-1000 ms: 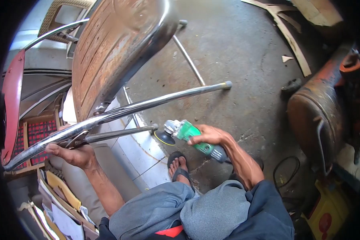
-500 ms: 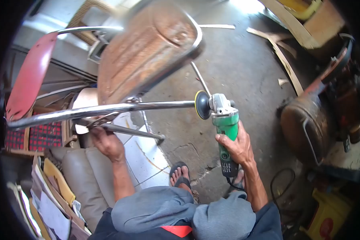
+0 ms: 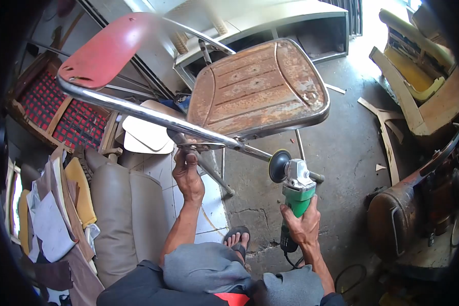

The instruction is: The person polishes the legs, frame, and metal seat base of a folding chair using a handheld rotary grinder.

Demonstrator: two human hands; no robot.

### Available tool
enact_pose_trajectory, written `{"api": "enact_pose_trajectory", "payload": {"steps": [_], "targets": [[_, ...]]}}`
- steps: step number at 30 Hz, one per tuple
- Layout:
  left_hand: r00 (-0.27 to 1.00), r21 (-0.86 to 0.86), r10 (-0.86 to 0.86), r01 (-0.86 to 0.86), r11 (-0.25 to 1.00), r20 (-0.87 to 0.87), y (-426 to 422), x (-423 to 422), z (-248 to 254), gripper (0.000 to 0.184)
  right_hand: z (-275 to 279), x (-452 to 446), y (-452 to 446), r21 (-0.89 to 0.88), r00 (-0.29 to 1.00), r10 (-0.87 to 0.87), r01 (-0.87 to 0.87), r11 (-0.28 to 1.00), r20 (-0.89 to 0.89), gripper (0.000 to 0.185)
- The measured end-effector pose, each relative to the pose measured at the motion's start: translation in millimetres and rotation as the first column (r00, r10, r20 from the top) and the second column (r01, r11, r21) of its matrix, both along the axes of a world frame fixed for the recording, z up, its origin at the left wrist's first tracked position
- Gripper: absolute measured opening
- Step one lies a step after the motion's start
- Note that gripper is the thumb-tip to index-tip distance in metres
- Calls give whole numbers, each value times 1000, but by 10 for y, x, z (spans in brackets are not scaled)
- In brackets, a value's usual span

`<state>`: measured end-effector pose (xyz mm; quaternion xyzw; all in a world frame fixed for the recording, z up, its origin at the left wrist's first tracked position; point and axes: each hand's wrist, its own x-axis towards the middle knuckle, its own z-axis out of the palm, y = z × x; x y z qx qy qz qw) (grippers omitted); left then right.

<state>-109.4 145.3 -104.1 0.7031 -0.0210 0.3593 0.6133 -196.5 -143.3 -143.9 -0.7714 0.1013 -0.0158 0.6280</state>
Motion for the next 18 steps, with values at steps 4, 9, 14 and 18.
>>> {"api": "enact_pose_trajectory", "payload": {"steps": [4,9,14,18], "targets": [[997,55,79,-80,995,24,-8,72,-10,39,-26,-98,-94,-35,995,-55,52,998,-84,55],[981,443,113,-171,880,155,-522,357,38,34,-63,-175,-415,128,968,-244,235,963,60,53],[989,717,-68,-48,695,132,-1196,820,614,26,532,-1,-643,211,903,-381,340,917,200,47],[947,657,-268,91,748,174,-1154,737,1719,16,1005,229,-817,222,918,-384,356,908,99,54]]}}
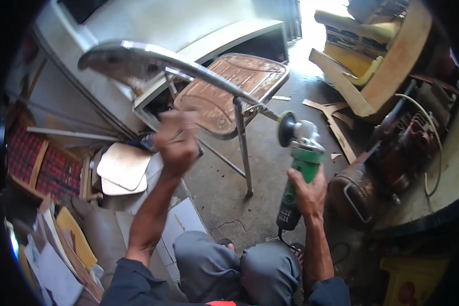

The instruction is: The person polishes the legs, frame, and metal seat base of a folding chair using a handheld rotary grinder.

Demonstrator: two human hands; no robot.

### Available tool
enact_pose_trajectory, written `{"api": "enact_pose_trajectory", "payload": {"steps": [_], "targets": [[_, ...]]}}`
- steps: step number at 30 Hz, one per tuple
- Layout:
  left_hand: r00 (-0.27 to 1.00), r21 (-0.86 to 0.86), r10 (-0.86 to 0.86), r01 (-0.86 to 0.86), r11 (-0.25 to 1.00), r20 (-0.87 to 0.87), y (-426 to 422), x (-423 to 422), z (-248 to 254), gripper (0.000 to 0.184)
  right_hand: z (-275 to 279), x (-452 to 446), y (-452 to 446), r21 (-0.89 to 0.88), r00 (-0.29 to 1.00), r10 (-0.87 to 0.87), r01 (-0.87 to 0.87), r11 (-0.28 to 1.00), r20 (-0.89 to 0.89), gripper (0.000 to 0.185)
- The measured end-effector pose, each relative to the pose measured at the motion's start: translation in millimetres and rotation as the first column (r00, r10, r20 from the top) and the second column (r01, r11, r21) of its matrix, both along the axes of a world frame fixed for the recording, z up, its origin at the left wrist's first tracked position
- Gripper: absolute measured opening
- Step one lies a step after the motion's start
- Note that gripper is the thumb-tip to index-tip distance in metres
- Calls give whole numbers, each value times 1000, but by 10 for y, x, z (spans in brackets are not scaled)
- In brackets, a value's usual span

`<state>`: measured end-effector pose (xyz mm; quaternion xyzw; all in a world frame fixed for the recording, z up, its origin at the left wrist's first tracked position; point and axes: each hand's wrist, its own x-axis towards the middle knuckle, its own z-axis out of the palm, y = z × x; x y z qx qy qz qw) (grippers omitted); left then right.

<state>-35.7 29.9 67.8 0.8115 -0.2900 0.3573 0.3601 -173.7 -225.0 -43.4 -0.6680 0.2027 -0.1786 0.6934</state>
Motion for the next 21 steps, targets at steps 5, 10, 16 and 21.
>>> {"api": "enact_pose_trajectory", "payload": {"steps": [5,10,16,21], "targets": [[780,63,240,-336,940,578,287,174,2110,31,632,542,-129,-55,982,190,-190,980,-15,64],[838,251,229,-115,961,-495,443,395,2582,43,1372,719,-169,-26,905,385,-396,918,-182,70],[903,577,326,-115,809,-278,286,419,2773,37,2620,630,-130,-53,798,529,-565,824,-291,69],[795,470,465,-262,843,-390,228,474,2790,37,2581,999,-445,-32,635,483,-624,781,-603,68]]}}
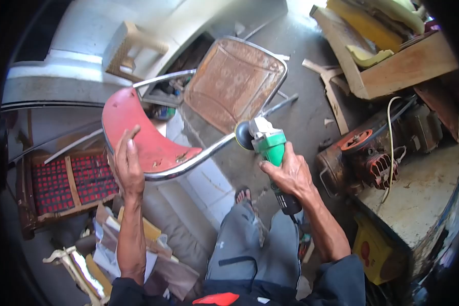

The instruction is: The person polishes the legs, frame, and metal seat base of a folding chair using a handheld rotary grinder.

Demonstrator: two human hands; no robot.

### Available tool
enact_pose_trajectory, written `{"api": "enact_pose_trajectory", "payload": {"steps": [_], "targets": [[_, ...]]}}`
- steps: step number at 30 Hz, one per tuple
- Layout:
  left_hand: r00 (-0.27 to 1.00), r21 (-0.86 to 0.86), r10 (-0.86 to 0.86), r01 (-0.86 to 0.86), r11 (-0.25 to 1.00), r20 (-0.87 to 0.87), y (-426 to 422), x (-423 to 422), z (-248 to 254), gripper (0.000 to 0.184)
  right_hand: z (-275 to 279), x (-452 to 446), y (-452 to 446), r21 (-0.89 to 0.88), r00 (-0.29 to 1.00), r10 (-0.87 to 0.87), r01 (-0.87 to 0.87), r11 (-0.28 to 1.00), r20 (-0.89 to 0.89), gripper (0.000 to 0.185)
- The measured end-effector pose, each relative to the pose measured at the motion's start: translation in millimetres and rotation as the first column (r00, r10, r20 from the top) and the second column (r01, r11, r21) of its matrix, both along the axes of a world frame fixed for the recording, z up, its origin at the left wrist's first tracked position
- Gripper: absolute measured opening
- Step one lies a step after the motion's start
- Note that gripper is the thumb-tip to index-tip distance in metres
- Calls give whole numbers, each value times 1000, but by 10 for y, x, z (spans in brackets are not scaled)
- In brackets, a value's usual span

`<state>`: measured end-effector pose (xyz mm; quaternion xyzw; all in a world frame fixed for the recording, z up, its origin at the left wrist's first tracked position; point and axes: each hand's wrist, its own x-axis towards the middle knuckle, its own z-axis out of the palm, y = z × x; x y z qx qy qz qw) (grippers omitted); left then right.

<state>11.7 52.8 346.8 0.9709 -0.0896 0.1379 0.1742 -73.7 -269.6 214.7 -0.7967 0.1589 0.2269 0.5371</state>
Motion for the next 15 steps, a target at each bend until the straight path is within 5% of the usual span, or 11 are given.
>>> {"api": "enact_pose_trajectory", "payload": {"steps": [4,5,9,11,15], "targets": [[994,-105,103,-100,989,21,7,20,-85,38,587,-86,69,122,965,198,-220,968,171,66],[993,-95,115,-114,989,3,-4,19,-102,38,653,-114,96,7,933,279,-288,958,229,63],[984,-44,179,-178,983,5,-37,-15,-34,39,331,129,-116,18,986,164,-165,986,12,63],[986,-12,164,-164,986,-4,-74,-39,-57,38,359,360,-245,-110,968,234,-243,964,-89,63],[983,-30,180,-179,983,29,-129,-57,-53,37,846,509,-204,40,875,483,-484,874,26,65]]}}
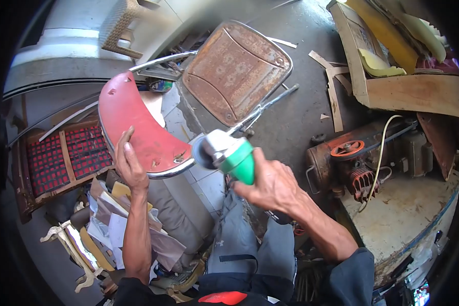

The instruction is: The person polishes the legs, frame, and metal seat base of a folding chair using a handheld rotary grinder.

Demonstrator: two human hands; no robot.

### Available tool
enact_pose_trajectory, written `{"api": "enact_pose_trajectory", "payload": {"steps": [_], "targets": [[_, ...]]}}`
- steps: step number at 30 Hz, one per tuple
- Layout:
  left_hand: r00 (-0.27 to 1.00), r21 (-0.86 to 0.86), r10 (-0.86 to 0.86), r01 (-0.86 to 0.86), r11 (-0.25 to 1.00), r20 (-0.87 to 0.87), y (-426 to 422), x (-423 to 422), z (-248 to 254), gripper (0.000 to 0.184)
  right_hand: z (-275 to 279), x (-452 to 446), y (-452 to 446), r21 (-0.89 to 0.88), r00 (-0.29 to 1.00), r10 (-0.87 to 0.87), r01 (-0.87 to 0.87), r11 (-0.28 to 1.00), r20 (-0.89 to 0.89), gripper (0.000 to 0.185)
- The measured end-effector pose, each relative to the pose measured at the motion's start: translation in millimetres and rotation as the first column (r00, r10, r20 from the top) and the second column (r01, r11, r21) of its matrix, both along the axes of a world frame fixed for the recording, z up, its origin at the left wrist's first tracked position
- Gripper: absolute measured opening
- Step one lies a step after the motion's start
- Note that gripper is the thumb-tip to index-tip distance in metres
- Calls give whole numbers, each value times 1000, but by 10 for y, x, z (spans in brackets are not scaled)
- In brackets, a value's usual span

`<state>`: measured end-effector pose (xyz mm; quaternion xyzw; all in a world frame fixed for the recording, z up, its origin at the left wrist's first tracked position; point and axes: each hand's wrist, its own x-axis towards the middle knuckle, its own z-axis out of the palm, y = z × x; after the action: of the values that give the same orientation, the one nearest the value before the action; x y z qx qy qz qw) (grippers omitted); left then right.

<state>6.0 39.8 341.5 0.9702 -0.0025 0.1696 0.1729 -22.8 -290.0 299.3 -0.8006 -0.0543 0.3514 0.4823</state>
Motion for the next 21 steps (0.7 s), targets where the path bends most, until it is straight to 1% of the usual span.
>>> {"api": "enact_pose_trajectory", "payload": {"steps": [1,2,4,5,6,8,9,10,11,12,14,15,16,18,19,20,21], "targets": [[1000,-15,27,-27,1000,-2,4,0,-18,36,74,79,-23,-20,996,89,-89,996,16,67],[999,-17,38,-38,999,-7,-18,-3,-22,36,35,128,-69,-22,995,101,-100,995,11,67],[999,11,35,-35,999,-9,-9,19,15,40,-127,259,-163,-104,998,35,-40,994,-50,68],[1000,81,6,-4,997,-22,1,17,42,39,-254,386,-206,-169,996,-1,-13,986,-85,70],[999,76,21,-19,997,-25,7,-13,63,39,-398,504,-250,-261,997,-4,-17,965,-80,74],[1000,36,22,-22,999,11,6,11,15,38,-458,707,-267,-282,995,37,-63,957,-97,78],[1000,44,12,-12,999,-3,15,4,20,38,-450,737,-266,-233,988,64,-95,968,-137,78],[1000,34,19,-19,999,-11,9,30,9,38,-284,816,-215,-184,980,89,-122,975,-178,78],[999,24,32,-32,999,-5,-2,29,12,38,-112,882,-141,-189,966,198,-228,955,-165,76],[999,15,45,-45,999,-8,-3,-2,23,39,-42,898,-118,-193,960,203,-240,951,-191,76],[999,9,49,-48,999,-9,20,9,-3,39,35,1053,-63,-203,940,268,-310,929,-211,72],[999,5,40,-40,999,-13,24,4,5,38,-116,1087,-142,-169,959,193,-230,959,-210,70],[999,1,35,-35,999,-15,31,-6,20,38,-336,1179,-219,-267,964,177,-227,936,-200,71],[999,-16,35,-35,999,1,31,-11,37,37,-450,1449,-294,-391,932,217,-322,862,-290,72],[999,-22,32,-32,999,13,25,-10,27,36,-396,1523,-259,-359,921,265,-359,862,-285,66],[999,-36,38,-38,999,16,26,19,-4,36,-349,1514,-187,-167,927,267,-316,934,-262,68],[997,-63,55,-51,997,50,15,33,-36,35,-289,1551,-145,-198,908,333,-386,901,-256,66]]}}
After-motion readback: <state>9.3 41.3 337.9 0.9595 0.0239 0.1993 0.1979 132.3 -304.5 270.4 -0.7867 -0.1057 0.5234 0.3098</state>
